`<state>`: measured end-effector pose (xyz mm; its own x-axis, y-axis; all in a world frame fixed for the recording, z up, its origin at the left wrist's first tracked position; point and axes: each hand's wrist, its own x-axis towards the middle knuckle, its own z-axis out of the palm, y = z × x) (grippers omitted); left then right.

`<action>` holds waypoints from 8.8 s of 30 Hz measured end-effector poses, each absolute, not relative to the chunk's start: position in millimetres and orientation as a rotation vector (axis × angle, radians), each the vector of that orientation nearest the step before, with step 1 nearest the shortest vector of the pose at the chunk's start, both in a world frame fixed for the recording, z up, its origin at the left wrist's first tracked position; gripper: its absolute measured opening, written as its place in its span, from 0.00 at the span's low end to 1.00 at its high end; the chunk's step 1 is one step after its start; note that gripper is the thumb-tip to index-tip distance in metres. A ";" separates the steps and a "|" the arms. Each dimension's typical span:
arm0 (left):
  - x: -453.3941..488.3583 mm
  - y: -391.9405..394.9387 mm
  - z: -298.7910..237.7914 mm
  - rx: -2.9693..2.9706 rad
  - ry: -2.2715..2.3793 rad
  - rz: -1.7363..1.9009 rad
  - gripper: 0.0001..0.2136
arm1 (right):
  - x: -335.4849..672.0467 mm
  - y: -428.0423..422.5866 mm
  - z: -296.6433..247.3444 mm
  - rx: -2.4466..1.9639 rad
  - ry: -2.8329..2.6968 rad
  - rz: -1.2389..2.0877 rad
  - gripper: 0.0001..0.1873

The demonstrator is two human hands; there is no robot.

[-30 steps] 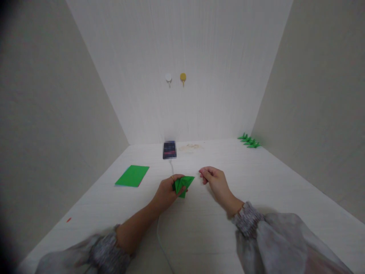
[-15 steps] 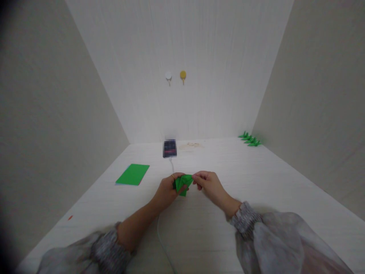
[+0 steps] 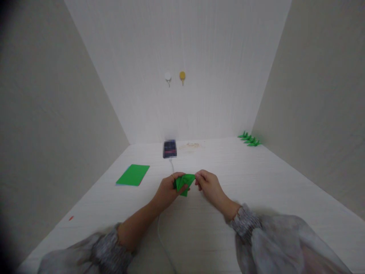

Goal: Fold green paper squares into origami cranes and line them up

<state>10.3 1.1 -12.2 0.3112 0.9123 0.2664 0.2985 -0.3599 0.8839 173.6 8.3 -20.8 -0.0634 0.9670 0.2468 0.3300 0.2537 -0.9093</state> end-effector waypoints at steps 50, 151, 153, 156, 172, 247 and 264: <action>12.8 3.6 -26.7 1.581 0.936 1.032 0.25 | 167.9 3.7 -22.5 -1.237 -1.692 0.874 0.11; 10.9 2.3 -17.9 1.777 1.046 1.199 0.11 | 170.7 -0.9 -11.6 -1.051 -1.658 0.858 0.09; 11.4 0.4 -16.4 1.861 1.081 1.181 0.12 | 170.7 -0.2 -12.5 -1.069 -1.704 0.774 0.08; 11.3 -0.8 -14.4 1.923 1.118 1.157 0.13 | 171.1 0.0 -13.5 -1.067 -1.749 0.731 0.08; 7.5 4.9 -20.2 1.543 0.868 1.065 0.14 | 168.2 -5.9 -11.7 -0.966 -1.486 1.187 0.09; 5.9 8.1 -17.6 1.449 1.064 1.233 0.15 | 172.4 6.8 -21.7 -1.154 -1.551 0.905 0.11; 7.3 6.6 -15.2 1.440 0.993 1.144 0.17 | 168.8 3.3 -18.0 -1.105 -1.707 0.949 0.10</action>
<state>7.3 6.6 -15.2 0.2142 0.9649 0.1519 0.0145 -0.1586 0.9872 168.8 3.3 -18.0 -0.2299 0.9387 0.2568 0.2779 0.3162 -0.9071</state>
